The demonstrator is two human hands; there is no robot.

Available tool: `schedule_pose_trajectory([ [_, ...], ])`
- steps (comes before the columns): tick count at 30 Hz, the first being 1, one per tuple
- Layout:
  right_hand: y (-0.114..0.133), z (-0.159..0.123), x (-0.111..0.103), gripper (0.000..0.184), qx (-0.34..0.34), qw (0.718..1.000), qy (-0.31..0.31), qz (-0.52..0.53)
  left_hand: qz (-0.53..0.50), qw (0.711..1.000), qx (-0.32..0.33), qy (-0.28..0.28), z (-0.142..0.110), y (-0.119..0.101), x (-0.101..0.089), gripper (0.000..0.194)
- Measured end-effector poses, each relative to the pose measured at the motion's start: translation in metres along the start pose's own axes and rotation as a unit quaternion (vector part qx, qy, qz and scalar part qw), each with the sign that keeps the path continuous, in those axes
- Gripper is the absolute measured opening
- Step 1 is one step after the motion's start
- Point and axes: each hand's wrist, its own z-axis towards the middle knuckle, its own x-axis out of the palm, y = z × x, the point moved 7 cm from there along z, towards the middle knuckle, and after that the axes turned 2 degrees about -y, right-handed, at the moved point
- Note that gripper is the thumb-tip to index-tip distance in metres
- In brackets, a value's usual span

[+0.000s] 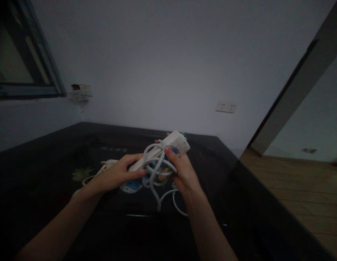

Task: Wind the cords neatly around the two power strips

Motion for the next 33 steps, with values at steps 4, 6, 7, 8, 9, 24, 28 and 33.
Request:
schedule_pose_trajectory([
  [4, -0.007, 0.002, -0.002, 0.068, 0.018, 1.000, -0.005, 0.001, 0.005, 1.000, 0.000, -0.007, 0.001, 0.003, 0.000, 0.037],
  [6, -0.010, 0.003, -0.003, 0.066, 0.022, 1.000, -0.016, -0.003, -0.009, 1.000, -0.004, -0.011, 0.001, 0.004, 0.001, 0.036],
  [7, -0.011, 0.003, -0.003, 0.066, 0.023, 1.000, -0.021, -0.005, -0.023, 1.000, -0.008, -0.013, 0.002, 0.005, 0.002, 0.035],
  [8, -0.011, 0.004, -0.003, 0.067, 0.023, 0.999, -0.025, -0.008, -0.045, 0.999, -0.012, -0.016, 0.002, 0.006, 0.003, 0.035],
  [9, -0.010, 0.004, -0.003, 0.068, 0.022, 0.999, -0.026, -0.012, -0.072, 0.997, -0.017, -0.020, 0.002, 0.006, 0.003, 0.036],
  [24, -0.056, 0.034, -0.088, 0.015, 0.179, 0.742, 0.104, -0.638, -0.301, 0.941, -0.059, -0.145, -0.006, 0.017, -0.044, 0.056],
  [28, -0.111, 0.024, -0.107, 0.022, 0.334, 0.677, 0.149, -0.639, -0.309, 0.942, -0.040, -0.124, -0.004, 0.013, -0.040, 0.057],
  [33, -0.133, 0.014, -0.105, 0.036, 0.391, 0.683, 0.215, -0.578, -0.326, 0.937, -0.039, -0.116, -0.003, 0.012, -0.036, 0.057],
])
